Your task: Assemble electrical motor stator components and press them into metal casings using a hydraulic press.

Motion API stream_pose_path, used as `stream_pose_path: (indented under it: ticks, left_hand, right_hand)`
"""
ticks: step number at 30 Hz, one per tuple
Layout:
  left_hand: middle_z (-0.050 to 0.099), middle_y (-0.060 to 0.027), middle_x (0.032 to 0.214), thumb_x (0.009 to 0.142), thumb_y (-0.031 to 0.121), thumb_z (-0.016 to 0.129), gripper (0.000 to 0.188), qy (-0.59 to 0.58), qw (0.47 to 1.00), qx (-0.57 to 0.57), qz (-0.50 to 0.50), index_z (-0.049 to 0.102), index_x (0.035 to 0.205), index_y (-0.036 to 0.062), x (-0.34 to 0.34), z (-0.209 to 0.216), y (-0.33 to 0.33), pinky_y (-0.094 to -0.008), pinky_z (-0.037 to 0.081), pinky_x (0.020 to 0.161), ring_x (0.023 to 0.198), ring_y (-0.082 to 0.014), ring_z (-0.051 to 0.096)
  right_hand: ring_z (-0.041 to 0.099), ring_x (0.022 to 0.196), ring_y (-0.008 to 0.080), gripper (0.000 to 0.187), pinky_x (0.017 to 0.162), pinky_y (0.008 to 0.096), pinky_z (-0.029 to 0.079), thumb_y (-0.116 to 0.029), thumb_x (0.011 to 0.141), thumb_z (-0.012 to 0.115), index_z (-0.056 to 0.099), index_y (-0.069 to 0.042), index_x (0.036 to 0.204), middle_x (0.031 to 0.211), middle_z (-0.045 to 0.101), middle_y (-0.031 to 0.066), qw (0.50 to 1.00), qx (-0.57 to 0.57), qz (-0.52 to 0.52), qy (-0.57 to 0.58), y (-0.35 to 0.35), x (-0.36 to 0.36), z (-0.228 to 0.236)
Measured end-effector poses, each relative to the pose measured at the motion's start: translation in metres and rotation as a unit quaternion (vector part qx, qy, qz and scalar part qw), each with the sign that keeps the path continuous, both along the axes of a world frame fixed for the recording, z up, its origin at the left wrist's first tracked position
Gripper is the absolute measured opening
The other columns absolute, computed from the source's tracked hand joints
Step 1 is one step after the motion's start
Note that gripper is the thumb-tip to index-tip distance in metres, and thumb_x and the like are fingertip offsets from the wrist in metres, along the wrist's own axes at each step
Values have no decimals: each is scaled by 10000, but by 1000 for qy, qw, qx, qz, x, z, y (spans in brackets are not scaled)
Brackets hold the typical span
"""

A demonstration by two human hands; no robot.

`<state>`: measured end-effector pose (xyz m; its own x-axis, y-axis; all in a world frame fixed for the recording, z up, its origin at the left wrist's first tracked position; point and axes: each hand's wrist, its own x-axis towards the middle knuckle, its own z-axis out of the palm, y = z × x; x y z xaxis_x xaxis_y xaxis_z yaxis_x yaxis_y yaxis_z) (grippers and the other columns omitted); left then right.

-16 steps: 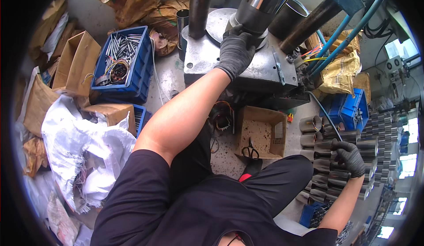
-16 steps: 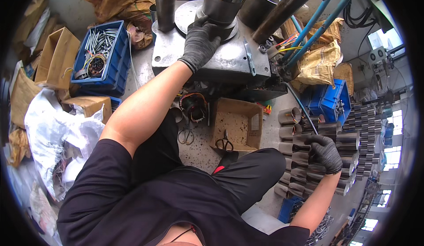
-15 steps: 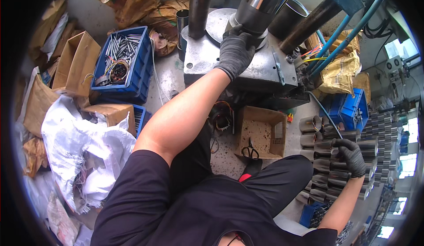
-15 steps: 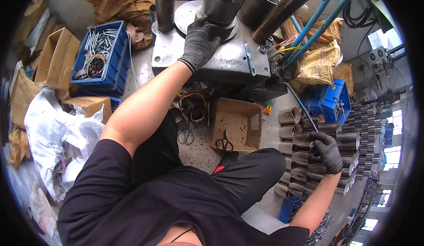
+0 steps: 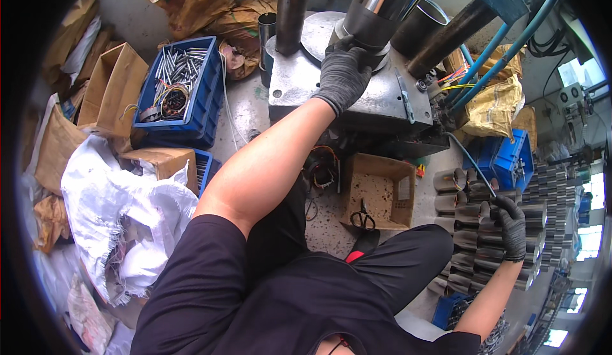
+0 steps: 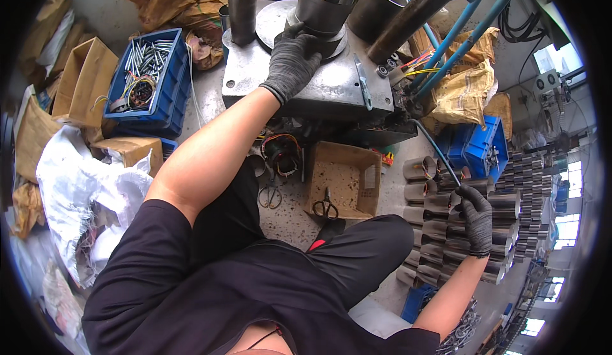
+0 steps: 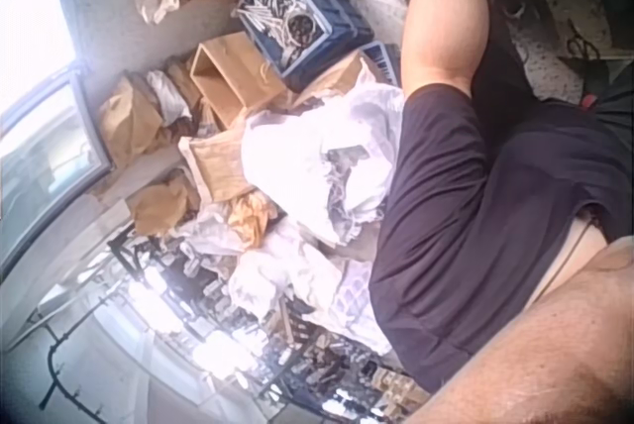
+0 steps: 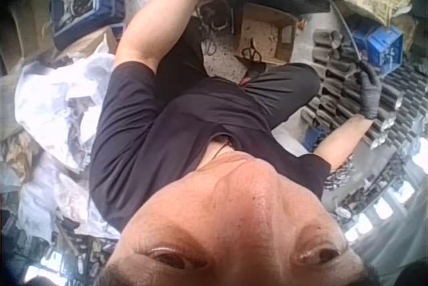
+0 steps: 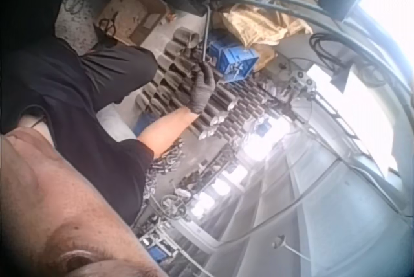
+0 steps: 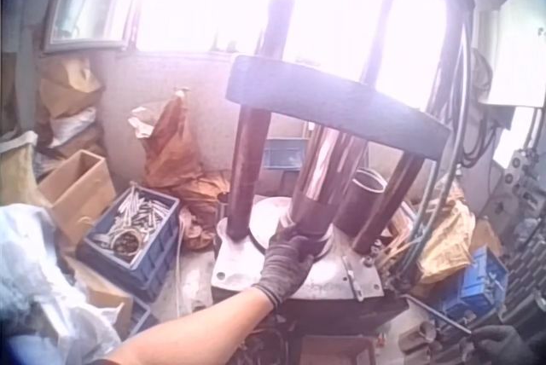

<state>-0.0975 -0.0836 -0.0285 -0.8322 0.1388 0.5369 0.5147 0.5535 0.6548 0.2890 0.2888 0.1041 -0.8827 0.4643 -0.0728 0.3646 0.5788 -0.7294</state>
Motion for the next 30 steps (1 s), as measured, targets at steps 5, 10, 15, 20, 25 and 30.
stream_pose_path:
  ticks: [5, 10, 15, 20, 25, 30]
  left_hand:
    - [590, -208, 1388, 803, 185, 761, 352, 31, 1000, 4, -1, 737, 1144, 103, -3, -5, -2, -465, 421, 1150, 1334, -399, 507]
    - [589, -205, 1390, 802, 182, 761, 346, 12, 1000, 10, -3, 736, 1138, 105, -1, -2, -1, -466, 422, 1149, 1335, -396, 507]
    - [582, -210, 1396, 791, 180, 773, 365, 26, 1000, 2, -1, 730, 1146, 104, -3, -3, -2, -467, 422, 1149, 1337, -396, 507]
    - [581, -210, 1396, 797, 179, 770, 360, 27, 1000, 8, 0, 729, 1146, 102, -1, -2, -1, -469, 418, 1151, 1339, -400, 504]
    - [580, -212, 1398, 803, 179, 766, 351, 35, 999, 7, -9, 732, 1143, 102, -2, -3, -3, -473, 416, 1153, 1340, -405, 502]
    - [539, -192, 1456, 811, 159, 767, 380, 13, 1000, -6, -4, 728, 1185, 103, -2, -3, -3, -464, 412, 1165, 1353, -397, 491]
  right_hand:
    - [675, 722, 124, 280, 655, 260, 540, -76, 964, 599, 707, -28, 1218, 1024, 747, 57, 976, -57, 31, -210, -20, -13, 26]
    - [673, 716, 118, 273, 606, 272, 542, -79, 966, 597, 712, -36, 1210, 1006, 746, 53, 999, -27, -10, -37, -9, -7, 15]
    - [676, 760, 114, 291, 635, 271, 542, -60, 964, 568, 700, -18, 1220, 1005, 751, 53, 959, -42, 51, -275, -9, -10, 22]
    - [676, 762, 114, 289, 629, 276, 540, -67, 964, 572, 698, -12, 1218, 1029, 760, 61, 997, -37, 5, -63, -3, -7, 15]
    - [668, 730, 112, 289, 628, 275, 540, -51, 943, 550, 717, -3, 1174, 980, 742, 77, 961, -20, 76, -264, -9, -8, 22]
    - [655, 708, 119, 296, 633, 283, 539, -56, 883, 576, 743, -4, 1122, 910, 719, 74, 981, -42, 22, -186, -25, -13, 26]
